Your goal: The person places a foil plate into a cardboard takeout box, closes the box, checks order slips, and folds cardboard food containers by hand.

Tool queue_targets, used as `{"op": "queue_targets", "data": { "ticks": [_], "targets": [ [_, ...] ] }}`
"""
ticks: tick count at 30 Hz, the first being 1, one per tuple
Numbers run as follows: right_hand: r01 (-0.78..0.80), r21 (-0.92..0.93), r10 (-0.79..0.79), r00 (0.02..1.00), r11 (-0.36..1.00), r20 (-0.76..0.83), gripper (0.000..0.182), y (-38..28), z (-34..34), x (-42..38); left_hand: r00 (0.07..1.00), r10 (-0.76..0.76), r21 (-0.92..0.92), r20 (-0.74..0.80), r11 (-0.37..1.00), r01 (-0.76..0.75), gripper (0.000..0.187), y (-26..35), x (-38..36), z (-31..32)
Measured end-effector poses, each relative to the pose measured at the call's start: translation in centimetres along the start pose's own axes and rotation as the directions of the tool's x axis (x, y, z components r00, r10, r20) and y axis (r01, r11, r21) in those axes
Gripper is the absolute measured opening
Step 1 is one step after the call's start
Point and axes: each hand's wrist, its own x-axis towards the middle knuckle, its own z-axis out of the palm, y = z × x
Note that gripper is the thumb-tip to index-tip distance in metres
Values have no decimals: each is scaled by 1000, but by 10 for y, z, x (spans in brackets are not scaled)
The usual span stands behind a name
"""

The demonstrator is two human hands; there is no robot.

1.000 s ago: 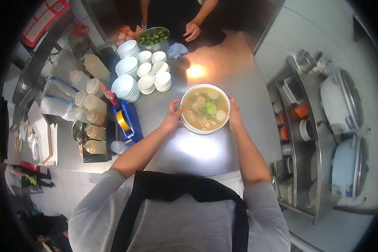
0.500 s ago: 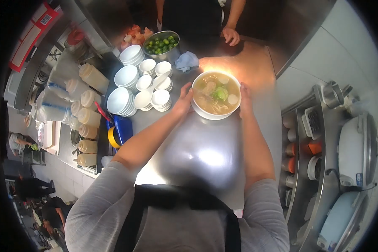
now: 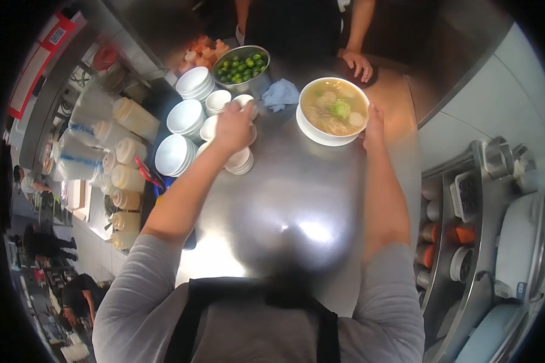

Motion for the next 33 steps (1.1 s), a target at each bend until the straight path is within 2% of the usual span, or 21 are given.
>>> {"op": "queue_targets", "data": {
  "ticks": [1,4,7,9,10,12,13,14,15,17,18,19,20,22,23,25,28,30,31,32,33],
  "targets": [
    [-10,9,10,1000,1000,-2,45,1,-2,6,998,-29,95,52,995,25,55,-11,-3,0],
    [-68,-44,66,997,997,-41,47,-10,3,-2,989,9,200,148,979,-39,54,-30,-5,7],
    [-62,-63,50,983,996,-178,42,-42,16,-39,989,7,224,146,974,-40,54,-44,2,23],
    [267,-106,-280,949,958,-146,37,-36,12,-45,997,54,245,58,967,-66,51,-56,4,37],
    [492,-485,-598,798,723,-82,35,-22,-3,-38,996,68,260,51,962,-79,51,-58,7,42],
    [604,-714,-850,526,354,24,32,-21,-19,-57,990,139,288,-10,949,-130,48,-63,8,43],
    [664,-646,-894,442,376,-65,32,-32,-8,-79,974,194,241,-118,957,-161,45,-64,6,38],
    [631,-536,-753,658,561,-13,37,-41,-5,-104,956,196,180,-218,971,-158,45,-53,1,24],
    [542,-416,-567,821,731,73,41,-50,1,-133,955,179,80,-237,983,-164,42,-35,-8,2],
    [408,-361,-325,907,839,268,39,-78,23,-197,875,292,-165,-386,912,-377,35,7,-39,-36],
    [197,-199,-139,952,960,271,38,-96,34,-233,816,395,-110,-421,871,-479,36,28,-55,-51],
    [-37,-29,45,949,999,312,37,-105,41,-260,747,488,-51,-452,822,-568,37,49,-72,-65],
    [-35,94,-1,934,995,359,36,-100,41,-271,669,570,11,-477,765,-644,38,66,-85,-72],
    [-36,336,-123,890,941,440,32,-92,34,-282,647,603,-15,-467,726,-687,44,93,-100,-74],
    [-29,358,-122,912,933,391,29,-96,27,-289,633,619,-22,-465,707,-707,47,106,-104,-74],
    [-18,400,-111,948,916,299,24,-108,0,-297,541,615,-8,-573,656,-754,49,136,-112,-71],
    [253,173,-273,956,952,107,20,-142,-82,-279,421,622,43,-660,590,-806,52,186,-136,-51],
    [484,54,-483,875,873,-38,20,-183,-155,-253,449,739,-4,-502,517,-856,59,213,-155,-24],
    [542,-66,-546,831,838,-101,21,-204,-199,-234,485,759,-55,-434,515,-855,62,229,-163,-4],
    [629,-177,-652,743,757,-149,21,-230,-236,-222,517,777,-111,-358,515,-850,64,245,-173,16],
    [641,-290,-699,693,710,-178,23,-248,-279,-204,554,784,-173,-281,527,-832,65,261,-184,30]
  ]
}}
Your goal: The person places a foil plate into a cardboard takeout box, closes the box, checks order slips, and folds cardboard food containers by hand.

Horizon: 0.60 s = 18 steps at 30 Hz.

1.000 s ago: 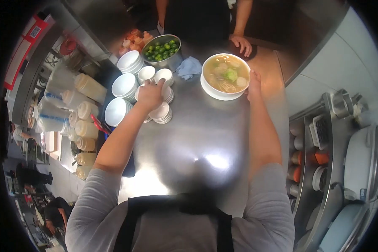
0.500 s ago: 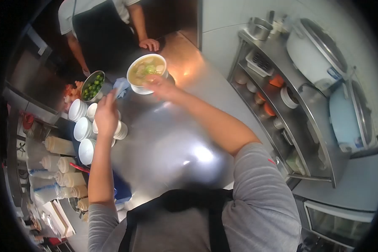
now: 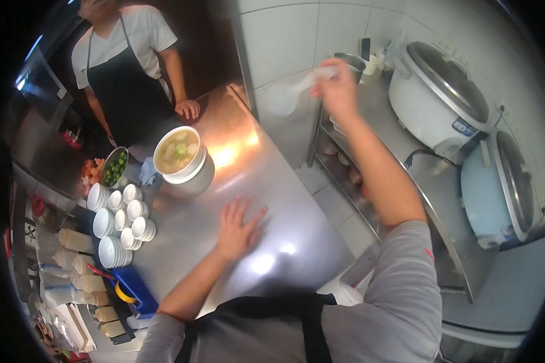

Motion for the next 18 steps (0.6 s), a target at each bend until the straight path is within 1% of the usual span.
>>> {"op": "queue_targets", "data": {
  "ticks": [2,3,4,6,7,10,13,14,15,16,17,18],
  "targets": [
    [94,-262,-126,986,961,-109,18,19,-62,56,987,-61,-127,150,989,81,66,26,7,34],
    [94,-469,-180,973,878,-141,15,27,-85,79,971,-84,-201,223,971,130,65,37,10,51],
    [81,-652,-241,958,754,-159,12,36,-104,101,950,-103,-269,295,945,186,64,48,14,63],
    [216,-755,-396,916,619,-63,14,71,-134,139,914,-134,-42,382,986,162,60,69,21,69],
    [277,-794,-465,885,541,-9,15,92,-147,156,891,-150,-21,429,984,176,59,70,25,71],
    [254,-834,-394,918,491,48,18,159,-179,200,836,-159,-49,525,975,217,60,68,37,65],
    [156,-898,-288,957,411,34,18,198,-186,225,780,-184,-49,598,963,265,61,67,42,65],
    [112,-904,-250,968,412,6,19,212,-189,234,761,-196,-57,618,955,292,61,65,41,67],
    [75,-908,-209,978,413,-14,20,229,-193,245,777,-195,-56,599,957,283,62,63,39,69],
    [71,-884,-200,979,462,-27,29,255,-204,261,786,-171,-83,594,959,272,62,61,39,71],
    [50,-949,-91,996,312,23,37,255,-202,263,793,-164,-104,587,956,275,62,58,41,69],
    [167,-972,-133,980,163,146,40,310,-235,292,796,-174,-117,579,949,293,62,55,40,67]
  ]
}}
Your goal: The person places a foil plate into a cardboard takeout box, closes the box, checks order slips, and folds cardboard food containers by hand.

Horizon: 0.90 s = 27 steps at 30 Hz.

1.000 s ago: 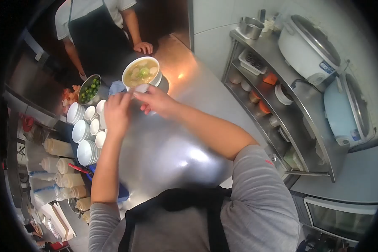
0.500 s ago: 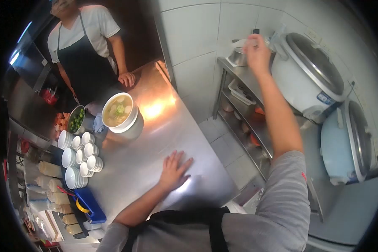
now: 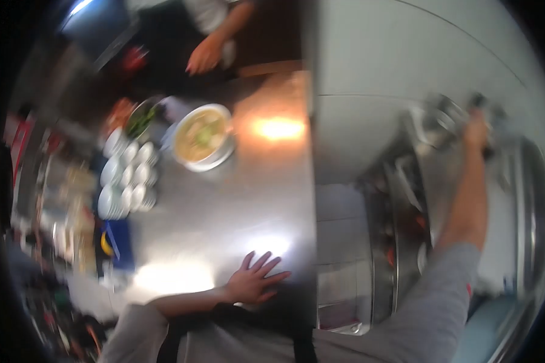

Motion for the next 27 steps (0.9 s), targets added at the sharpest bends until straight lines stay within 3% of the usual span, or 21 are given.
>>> {"op": "queue_targets", "data": {
  "ticks": [1,2,3,4,5,6,7,8,10,13,14,16,18,19,20,22,24,26,27],
  "targets": [
    [106,-176,-88,990,979,107,42,24,29,6,1000,8,-10,6,1000,-8,63,-4,0,4],
    [90,-303,-48,989,949,143,47,57,73,18,1000,16,-31,-11,999,-16,63,-8,0,9],
    [156,-595,-69,984,788,167,55,100,118,34,999,23,-49,-30,998,-24,63,-12,-1,14],
    [139,-627,-52,987,767,155,56,79,99,28,998,38,-67,-50,997,-41,63,-14,-5,18],
    [177,-738,120,936,651,331,57,9,37,10,997,40,-77,-71,996,-46,64,-17,-7,20],
    [125,-699,-35,989,704,142,57,2,26,11,994,50,-84,-97,995,-59,64,-19,-10,23],
    [111,-634,-198,978,765,-69,58,-4,15,13,990,67,-86,-125,993,-78,65,-20,-12,28],
    [138,-570,-339,904,810,-262,59,-13,3,14,984,81,-93,-159,991,-96,66,-19,-15,36],
    [61,-352,-180,932,934,-315,52,-81,-39,3,969,114,-92,-218,986,-137,69,-21,-17,46],
    [390,4,-320,762,921,-562,37,-177,-103,-16,954,158,-74,-255,980,-182,73,-21,-31,28],
    [409,168,-268,805,897,-530,33,-210,-127,-31,943,154,-104,-296,976,-192,73,-21,-34,28],
    [399,466,-190,881,790,-434,25,-285,-170,-84,913,162,-150,-375,961,-232,74,-20,-39,33],
    [367,610,-234,928,703,-289,26,-362,-223,-140,869,134,-229,-477,935,-270,73,-17,-50,40],
    [438,712,-331,896,549,-296,22,-387,-236,-168,860,116,-258,-497,926,-274,72,-12,-61,40],
    [481,791,-423,850,378,-315,17,-409,-249,-196,851,100,-287,-516,916,-282,72,-6,-72,41],
    [481,861,-673,693,165,-259,12,-459,-299,-260,776,123,-175,-619,941,-289,59,1,-119,56],
    [486,870,-832,512,77,-212,8,-496,-338,-320,713,134,-142,-688,939,-314,51,4,-184,67],
    [457,879,-909,296,-134,-293,7,-533,-374,-377,664,-78,-240,-744,958,-156,38,10,-275,81],
    [414,894,-933,225,-171,-282,5,-548,-386,-408,679,-285,-414,-677,910,-31,35,16,-323,89]
  ]
}}
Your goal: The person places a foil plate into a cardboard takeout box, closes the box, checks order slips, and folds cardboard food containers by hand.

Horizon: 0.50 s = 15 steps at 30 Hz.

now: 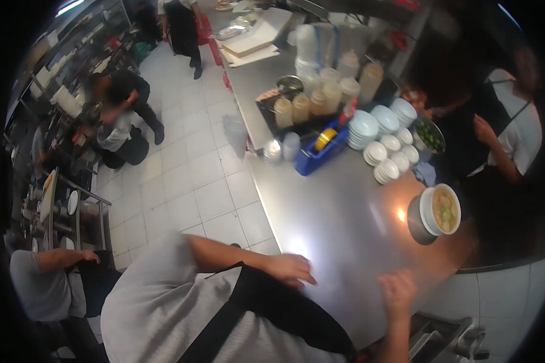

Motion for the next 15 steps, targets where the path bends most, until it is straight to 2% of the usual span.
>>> {"op": "queue_targets", "data": {
  "ticks": [1,3,4,5,6,7,8,9,10,11,14,15],
  "targets": [
    [12,55,-16,997,998,72,5,-24,26,10,976,-216,-33,-2,976,216,33,5,-42,-25],
    [-325,278,241,924,904,298,13,-90,76,42,883,-403,-147,-242,915,377,28,0,-138,-47],
    [-439,368,292,873,819,390,16,-118,102,56,759,-629,-196,-169,776,599,27,3,-185,-62],
    [-546,441,322,813,712,486,18,-139,130,70,578,-811,-223,-88,582,782,27,6,-230,-75],
    [-636,505,307,748,583,589,19,-142,167,69,498,-863,-473,-81,473,743,28,7,-275,-79],
    [-713,547,259,683,438,683,21,-139,211,65,420,-906,-688,-51,336,643,29,3,-319,-77],
    [-788,546,207,607,286,768,23,-136,254,61,467,-884,-916,-4,191,354,36,-38,-377,-42],
    [-827,516,141,551,225,822,22,-136,292,62,512,-858,-999,43,-28,36,47,-78,-432,-9],
    [-858,471,88,495,206,864,22,-138,324,69,487,-872,-964,-57,175,201,41,-56,-446,-32],
    [-861,423,66,457,281,887,22,-141,350,77,477,-864,-860,-160,359,361,37,-30,-452,-58],
    [-798,319,18,381,511,925,21,-152,402,110,123,-968,-773,-219,249,584,36,-29,-473,-92],
    [-759,307,9,381,574,925,21,-152,418,122,75,-964,-745,-255,246,620,36,-31,-475,-110]
  ]
}}
